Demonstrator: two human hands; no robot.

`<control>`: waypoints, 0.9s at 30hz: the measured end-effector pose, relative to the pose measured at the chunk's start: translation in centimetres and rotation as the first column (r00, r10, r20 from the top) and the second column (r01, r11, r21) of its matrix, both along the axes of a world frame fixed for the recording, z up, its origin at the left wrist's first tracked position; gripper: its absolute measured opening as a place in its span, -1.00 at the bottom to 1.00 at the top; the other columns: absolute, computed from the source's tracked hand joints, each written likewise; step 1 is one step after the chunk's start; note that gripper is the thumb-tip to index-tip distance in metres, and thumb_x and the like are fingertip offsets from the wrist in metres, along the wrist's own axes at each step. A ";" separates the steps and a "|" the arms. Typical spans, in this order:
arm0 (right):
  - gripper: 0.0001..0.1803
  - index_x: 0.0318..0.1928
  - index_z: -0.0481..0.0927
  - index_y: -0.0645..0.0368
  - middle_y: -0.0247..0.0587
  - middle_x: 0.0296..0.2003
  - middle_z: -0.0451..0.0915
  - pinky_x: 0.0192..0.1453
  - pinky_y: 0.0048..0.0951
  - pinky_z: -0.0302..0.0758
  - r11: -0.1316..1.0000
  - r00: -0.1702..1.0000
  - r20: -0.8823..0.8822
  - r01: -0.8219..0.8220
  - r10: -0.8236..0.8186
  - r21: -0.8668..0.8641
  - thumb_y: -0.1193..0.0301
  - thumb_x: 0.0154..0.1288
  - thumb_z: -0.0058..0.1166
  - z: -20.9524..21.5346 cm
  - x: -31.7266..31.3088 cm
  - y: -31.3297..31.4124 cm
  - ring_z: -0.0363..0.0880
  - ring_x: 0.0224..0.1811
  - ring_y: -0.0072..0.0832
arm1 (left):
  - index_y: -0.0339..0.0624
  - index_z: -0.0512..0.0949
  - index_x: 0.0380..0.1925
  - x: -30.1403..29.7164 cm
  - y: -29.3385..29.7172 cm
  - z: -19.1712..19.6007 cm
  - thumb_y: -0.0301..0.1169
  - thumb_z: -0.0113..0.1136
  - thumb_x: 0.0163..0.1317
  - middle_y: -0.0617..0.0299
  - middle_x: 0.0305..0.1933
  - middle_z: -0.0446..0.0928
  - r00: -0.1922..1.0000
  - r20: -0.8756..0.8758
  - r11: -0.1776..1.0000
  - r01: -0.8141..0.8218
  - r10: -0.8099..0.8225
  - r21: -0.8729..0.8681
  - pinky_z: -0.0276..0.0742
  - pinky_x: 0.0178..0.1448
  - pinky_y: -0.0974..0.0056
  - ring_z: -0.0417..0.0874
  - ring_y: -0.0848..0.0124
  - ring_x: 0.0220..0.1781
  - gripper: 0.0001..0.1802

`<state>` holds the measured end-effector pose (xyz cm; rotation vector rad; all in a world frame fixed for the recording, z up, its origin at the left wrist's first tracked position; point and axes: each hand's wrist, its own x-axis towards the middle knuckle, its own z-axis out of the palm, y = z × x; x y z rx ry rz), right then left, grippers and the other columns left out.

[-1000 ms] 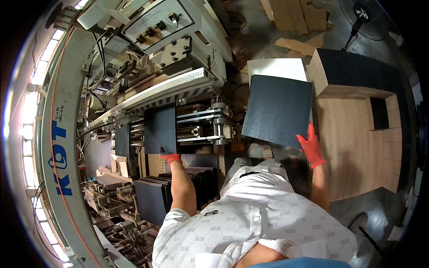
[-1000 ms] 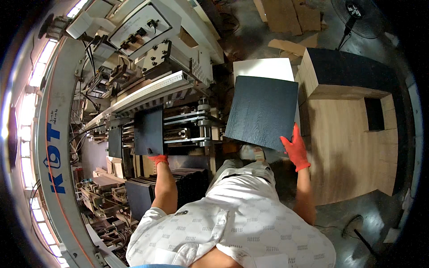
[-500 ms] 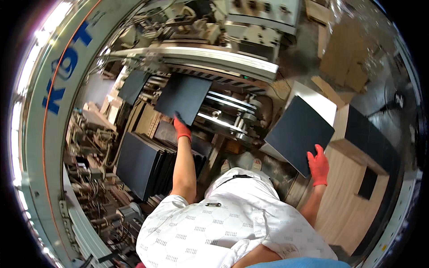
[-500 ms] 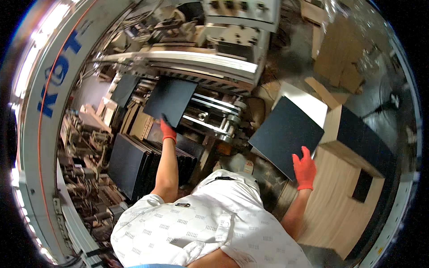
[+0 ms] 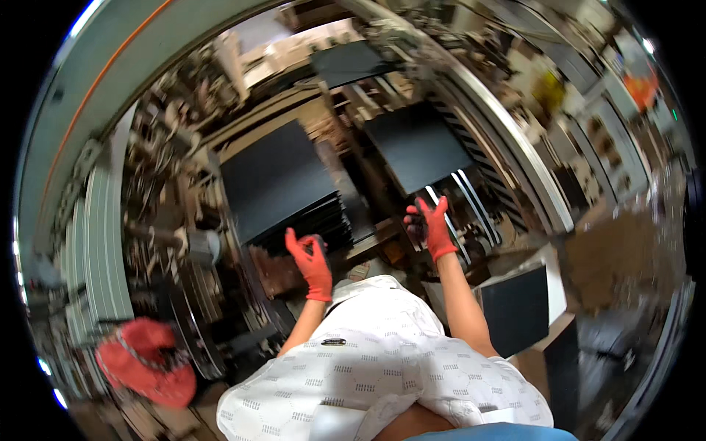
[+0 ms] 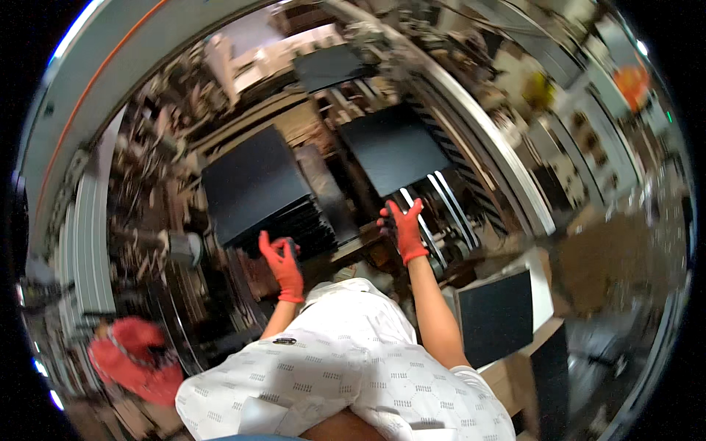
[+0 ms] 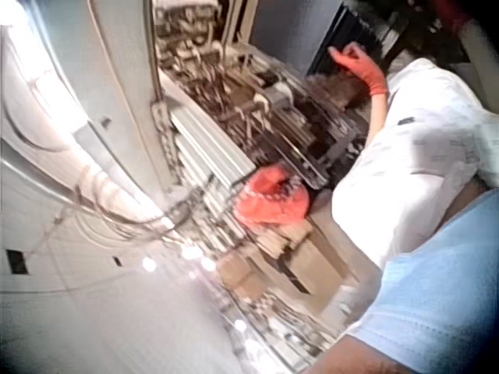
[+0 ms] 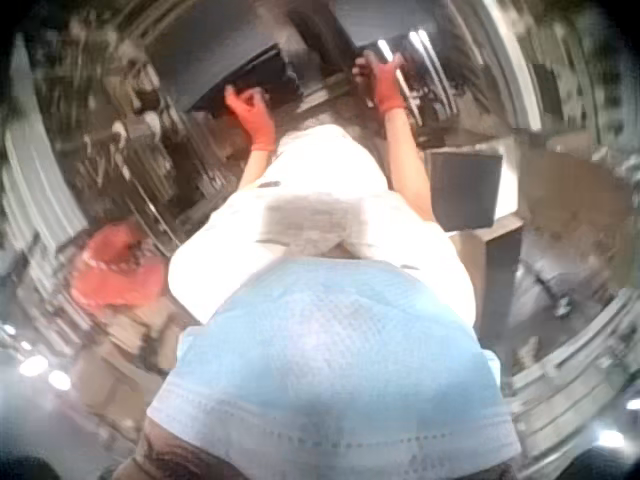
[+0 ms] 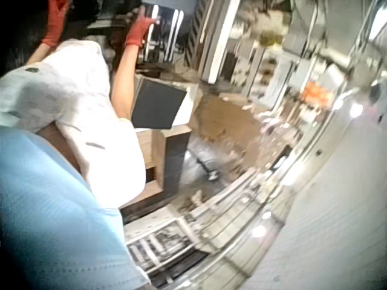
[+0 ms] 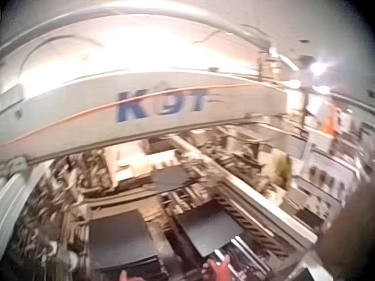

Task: The person takes black panels from a machine, organizes them onto a stack, and briefly handles a larger wooden board by hand.

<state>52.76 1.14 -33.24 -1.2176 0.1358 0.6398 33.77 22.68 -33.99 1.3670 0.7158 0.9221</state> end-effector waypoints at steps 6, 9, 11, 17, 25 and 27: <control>-0.50 0.13 0.18 0.02 -0.21 -0.24 0.56 -0.41 -0.35 0.51 0.912 0.901 0.270 0.386 -0.340 -0.138 0.22 0.35 0.12 -5.2 2.0 6.6 0.60 -0.44 -0.35 | -0.07 -0.17 0.48 -4.6 7.4 -1.0 -0.58 0.07 0.33 0.19 -0.09 0.41 0.909 0.013 0.901 -0.414 0.416 0.127 0.55 -0.06 0.30 0.48 0.48 -0.15 -0.16; -0.54 0.10 0.19 0.03 -0.23 -0.29 0.55 -0.50 -0.37 0.45 0.894 0.828 0.405 0.445 -0.387 -0.054 0.34 0.34 0.16 -7.5 2.2 5.2 0.55 -0.52 -0.38 | -0.16 -0.07 0.46 -4.4 8.2 1.7 -0.57 0.14 0.26 0.21 -0.07 0.40 0.929 -0.053 0.930 -0.364 0.367 0.055 0.42 -0.02 0.37 0.38 0.50 -0.23 -0.16; -0.39 0.28 0.14 0.16 -0.12 -0.16 0.57 -0.46 -0.38 0.50 0.942 0.919 0.278 0.319 -0.280 -0.106 0.41 0.34 0.15 -5.9 0.5 5.0 0.55 -0.45 -0.35 | -0.16 -0.04 0.46 -5.4 8.2 0.8 -0.56 0.17 0.24 0.24 -0.11 0.39 0.881 -0.064 0.883 -0.467 0.469 0.044 0.42 -0.04 0.38 0.37 0.51 -0.26 -0.16; -0.41 0.27 0.16 0.16 -0.05 -0.20 0.58 -0.43 -0.31 0.50 0.948 0.889 0.371 0.312 -0.268 -0.062 0.43 0.34 0.15 -5.3 -0.4 4.2 0.55 -0.46 -0.34 | -0.12 0.15 0.37 -5.4 7.0 1.0 -0.55 0.26 0.16 0.36 -0.35 0.30 0.801 0.016 0.797 -0.593 0.599 -0.115 0.42 -0.17 0.38 0.34 0.54 -0.33 -0.22; -0.54 0.06 0.30 0.08 -0.11 -0.24 0.60 -0.53 -0.30 0.49 0.944 0.896 0.328 0.329 -0.299 -0.038 0.32 0.27 0.25 -9.7 2.4 1.8 0.59 -0.51 -0.28 | -0.20 0.37 -0.19 -5.2 5.7 -1.5 -0.47 0.37 0.13 0.30 -0.29 0.35 0.826 -0.024 0.761 -0.529 0.563 -0.376 0.36 -0.12 0.38 0.34 0.48 -0.29 -0.65; -0.57 0.04 0.32 0.09 -0.07 -0.22 0.60 -0.53 -0.28 0.50 0.952 0.914 0.315 0.293 -0.254 -0.083 0.30 0.28 0.24 -8.1 0.8 3.3 0.59 -0.50 -0.24 | -0.15 0.39 -0.09 -6.7 4.3 0.7 -0.46 0.35 0.16 0.27 -0.21 0.41 0.852 -0.088 0.746 -0.498 0.517 -0.442 0.44 -0.07 0.29 0.41 0.44 -0.20 -0.62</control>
